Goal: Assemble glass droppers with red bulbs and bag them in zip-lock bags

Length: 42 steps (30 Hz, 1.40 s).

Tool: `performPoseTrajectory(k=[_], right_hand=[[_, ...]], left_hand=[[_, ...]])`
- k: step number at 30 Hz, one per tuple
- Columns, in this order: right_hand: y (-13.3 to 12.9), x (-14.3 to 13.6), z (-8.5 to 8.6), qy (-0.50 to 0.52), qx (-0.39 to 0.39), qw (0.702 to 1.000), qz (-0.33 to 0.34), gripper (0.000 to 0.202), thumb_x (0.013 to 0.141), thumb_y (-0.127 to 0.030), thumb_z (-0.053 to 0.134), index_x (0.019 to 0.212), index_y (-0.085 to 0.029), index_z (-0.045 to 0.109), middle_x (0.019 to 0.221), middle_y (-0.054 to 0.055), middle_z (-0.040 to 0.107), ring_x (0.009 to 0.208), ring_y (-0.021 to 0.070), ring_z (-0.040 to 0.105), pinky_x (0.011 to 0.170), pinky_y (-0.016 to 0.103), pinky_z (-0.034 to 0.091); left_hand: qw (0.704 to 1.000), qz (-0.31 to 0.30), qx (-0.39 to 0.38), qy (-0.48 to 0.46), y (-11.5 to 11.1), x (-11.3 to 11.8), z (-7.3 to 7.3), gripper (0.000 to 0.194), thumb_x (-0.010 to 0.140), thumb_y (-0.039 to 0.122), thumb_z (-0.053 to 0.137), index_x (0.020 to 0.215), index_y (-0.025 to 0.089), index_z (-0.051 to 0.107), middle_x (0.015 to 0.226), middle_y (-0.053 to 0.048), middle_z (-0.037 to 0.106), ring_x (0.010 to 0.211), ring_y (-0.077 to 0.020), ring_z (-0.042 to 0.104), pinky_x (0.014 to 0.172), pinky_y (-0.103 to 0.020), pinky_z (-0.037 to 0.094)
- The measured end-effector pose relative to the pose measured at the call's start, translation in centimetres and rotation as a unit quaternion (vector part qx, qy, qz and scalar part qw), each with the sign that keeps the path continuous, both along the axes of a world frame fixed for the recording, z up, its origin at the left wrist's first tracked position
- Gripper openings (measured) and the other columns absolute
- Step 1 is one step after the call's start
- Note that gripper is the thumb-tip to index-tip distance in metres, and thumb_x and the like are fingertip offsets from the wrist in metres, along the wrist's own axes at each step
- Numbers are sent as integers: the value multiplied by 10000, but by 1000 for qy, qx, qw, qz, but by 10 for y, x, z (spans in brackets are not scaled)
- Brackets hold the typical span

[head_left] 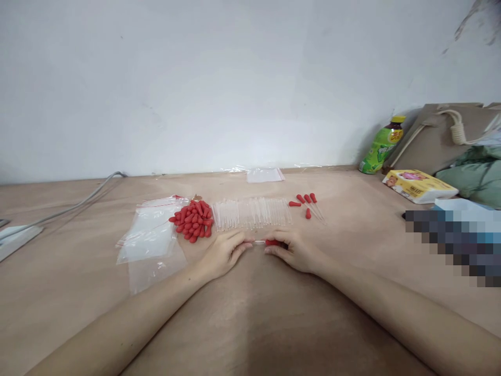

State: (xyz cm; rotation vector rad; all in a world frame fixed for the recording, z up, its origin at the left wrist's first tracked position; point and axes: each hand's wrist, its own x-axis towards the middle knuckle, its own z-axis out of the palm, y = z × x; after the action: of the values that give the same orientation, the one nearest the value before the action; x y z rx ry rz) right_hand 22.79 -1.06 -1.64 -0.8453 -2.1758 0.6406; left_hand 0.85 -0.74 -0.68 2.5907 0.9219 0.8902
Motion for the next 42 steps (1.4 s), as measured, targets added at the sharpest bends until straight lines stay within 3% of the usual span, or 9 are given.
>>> performPoseTrajectory(k=[8,14,21,26,29,32,35,38,42], right_hand=[[-3,-2,-4,2,-15,1000,-1,161,853,-266,471,869,-191,613,798,7,650,718,113,576,670,232,454],[-5,-1,-1,-15,29,999,11,152,852,-245,470,859,-177,605,788,26,645,704,114,573,652,229,446],[-6,0,-3,-68,82,994,-8,162,851,-247,469,869,-178,615,764,41,637,693,129,565,649,247,446],[0,0,-7,-89,110,990,-16,175,850,-236,466,906,-187,623,824,53,650,743,147,591,685,275,467],[4,3,-5,-53,116,992,-21,198,851,-228,472,986,-208,615,931,53,663,836,151,613,751,284,480],[5,7,2,-26,99,993,-63,233,829,-217,512,1050,-214,586,929,41,679,821,149,628,735,276,491],[4,11,9,-43,68,992,-97,169,784,-216,571,949,-205,609,809,26,685,711,143,626,652,261,492],[3,12,8,-39,38,995,-87,76,778,-231,574,831,-204,623,762,11,670,670,131,609,623,253,485],[4,9,-3,12,-10,998,-57,97,795,-237,543,847,-200,617,785,9,664,700,124,605,637,251,487]], left_hand=[[1000,-15,13,-9,0,0,-1,174,888,208,442,942,165,602,813,-51,648,751,-145,598,674,-260,477],[999,-34,41,-8,-1,1,0,183,886,177,428,939,159,602,793,-55,653,723,-142,610,646,-249,487],[992,-35,106,56,-3,1,-1,211,896,174,407,978,161,600,835,-64,645,754,-148,604,657,-254,490],[987,-7,139,82,-3,4,-1,227,907,200,389,940,169,611,779,-48,633,711,-143,597,640,-256,490],[988,2,141,58,-2,4,0,211,899,210,412,1007,172,589,855,-59,641,780,-150,606,693,-268,505],[989,28,138,39,-1,1,1,210,882,210,451,1047,161,571,935,-73,642,848,-163,605,748,-291,508],[991,44,117,36,-1,-1,2,190,872,210,474,1010,155,593,893,-65,653,800,-158,616,719,-282,514],[995,35,88,13,-2,-2,1,189,873,210,472,1001,164,605,901,-59,659,796,-148,622,708,-264,515],[997,32,67,-12,-4,-1,0,189,876,205,464,981,170,617,878,-56,672,785,-147,630,704,-264,516]])
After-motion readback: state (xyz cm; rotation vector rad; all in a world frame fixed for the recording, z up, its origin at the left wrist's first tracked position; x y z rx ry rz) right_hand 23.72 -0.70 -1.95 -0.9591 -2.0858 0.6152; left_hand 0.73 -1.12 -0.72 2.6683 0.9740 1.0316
